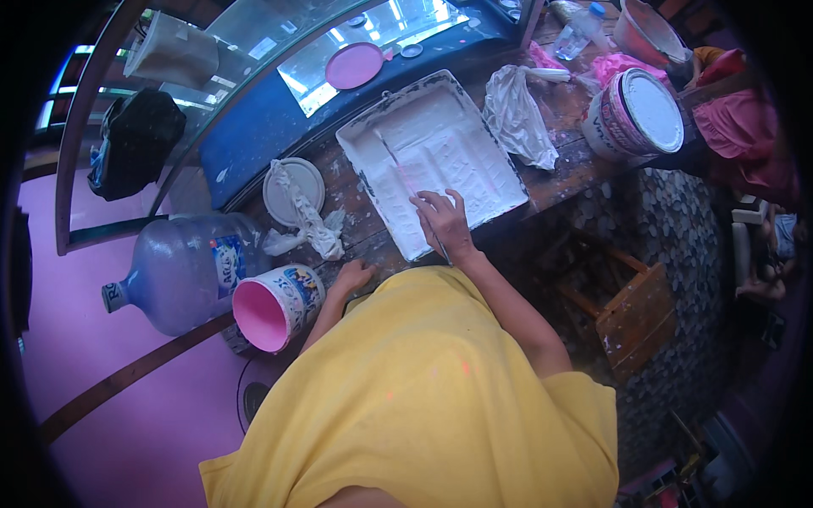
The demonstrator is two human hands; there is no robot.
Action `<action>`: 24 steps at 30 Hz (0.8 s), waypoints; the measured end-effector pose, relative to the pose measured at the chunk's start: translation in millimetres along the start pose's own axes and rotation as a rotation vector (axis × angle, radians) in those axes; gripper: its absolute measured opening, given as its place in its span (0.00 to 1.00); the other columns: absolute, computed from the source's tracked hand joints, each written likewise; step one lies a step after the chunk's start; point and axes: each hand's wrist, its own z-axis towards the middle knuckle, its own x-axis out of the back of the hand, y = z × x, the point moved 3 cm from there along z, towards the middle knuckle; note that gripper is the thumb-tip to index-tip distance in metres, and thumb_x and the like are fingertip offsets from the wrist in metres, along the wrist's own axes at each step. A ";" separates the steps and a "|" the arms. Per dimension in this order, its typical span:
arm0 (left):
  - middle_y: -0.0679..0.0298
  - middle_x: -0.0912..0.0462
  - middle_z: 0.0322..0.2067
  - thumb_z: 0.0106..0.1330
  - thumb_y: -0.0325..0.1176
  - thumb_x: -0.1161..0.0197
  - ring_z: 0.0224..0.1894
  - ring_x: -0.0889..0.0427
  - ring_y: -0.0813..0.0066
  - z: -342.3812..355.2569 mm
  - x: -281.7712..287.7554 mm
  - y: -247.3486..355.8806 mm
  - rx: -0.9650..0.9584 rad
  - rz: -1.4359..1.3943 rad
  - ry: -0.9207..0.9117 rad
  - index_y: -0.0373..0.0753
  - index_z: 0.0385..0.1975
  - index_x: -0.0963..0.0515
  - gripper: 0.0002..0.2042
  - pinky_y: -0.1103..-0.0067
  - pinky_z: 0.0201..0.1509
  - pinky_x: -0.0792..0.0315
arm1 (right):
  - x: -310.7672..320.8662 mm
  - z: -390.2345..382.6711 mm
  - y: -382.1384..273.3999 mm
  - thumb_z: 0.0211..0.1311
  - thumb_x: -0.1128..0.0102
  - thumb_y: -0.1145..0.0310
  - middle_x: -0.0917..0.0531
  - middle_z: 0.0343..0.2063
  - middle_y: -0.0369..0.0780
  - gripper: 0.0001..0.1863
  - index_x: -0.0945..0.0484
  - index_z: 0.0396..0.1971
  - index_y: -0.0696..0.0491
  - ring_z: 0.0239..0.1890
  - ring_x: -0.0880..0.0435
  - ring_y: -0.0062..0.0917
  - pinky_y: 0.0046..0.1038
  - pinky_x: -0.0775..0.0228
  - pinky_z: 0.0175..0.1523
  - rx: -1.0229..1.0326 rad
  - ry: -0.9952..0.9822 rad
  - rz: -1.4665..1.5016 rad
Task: The person handles a white plastic sheet, pours liquid from a small bottle into a paint tray containing white paint, and then stirs the mixture with a brush.
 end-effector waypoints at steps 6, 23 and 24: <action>0.45 0.22 0.36 0.53 0.54 0.45 0.43 0.23 0.51 -2.4 -0.2 -0.9 0.015 -0.016 0.000 0.33 0.32 0.21 0.25 0.67 0.47 0.31 | 15.9 -9.0 24.8 0.51 0.45 0.75 0.23 0.39 0.39 0.16 0.26 0.43 0.52 0.41 0.24 0.25 0.37 0.47 0.55 -0.033 0.046 -0.136; 0.45 0.22 0.36 0.53 0.54 0.45 0.43 0.23 0.51 -3.2 1.1 -0.2 0.010 -0.040 0.010 0.32 0.32 0.21 0.25 0.67 0.48 0.31 | 21.3 -8.5 24.3 0.51 0.45 0.76 0.23 0.39 0.38 0.14 0.25 0.41 0.52 0.41 0.23 0.26 0.35 0.46 0.55 -0.040 0.051 -0.135; 0.45 0.22 0.37 0.53 0.54 0.45 0.43 0.23 0.51 -3.6 0.8 0.4 0.004 -0.033 0.004 0.32 0.32 0.21 0.25 0.67 0.48 0.31 | 26.2 -7.3 29.4 0.51 0.45 0.76 0.23 0.39 0.38 0.14 0.25 0.40 0.52 0.41 0.23 0.26 0.35 0.46 0.55 -0.120 0.102 -0.159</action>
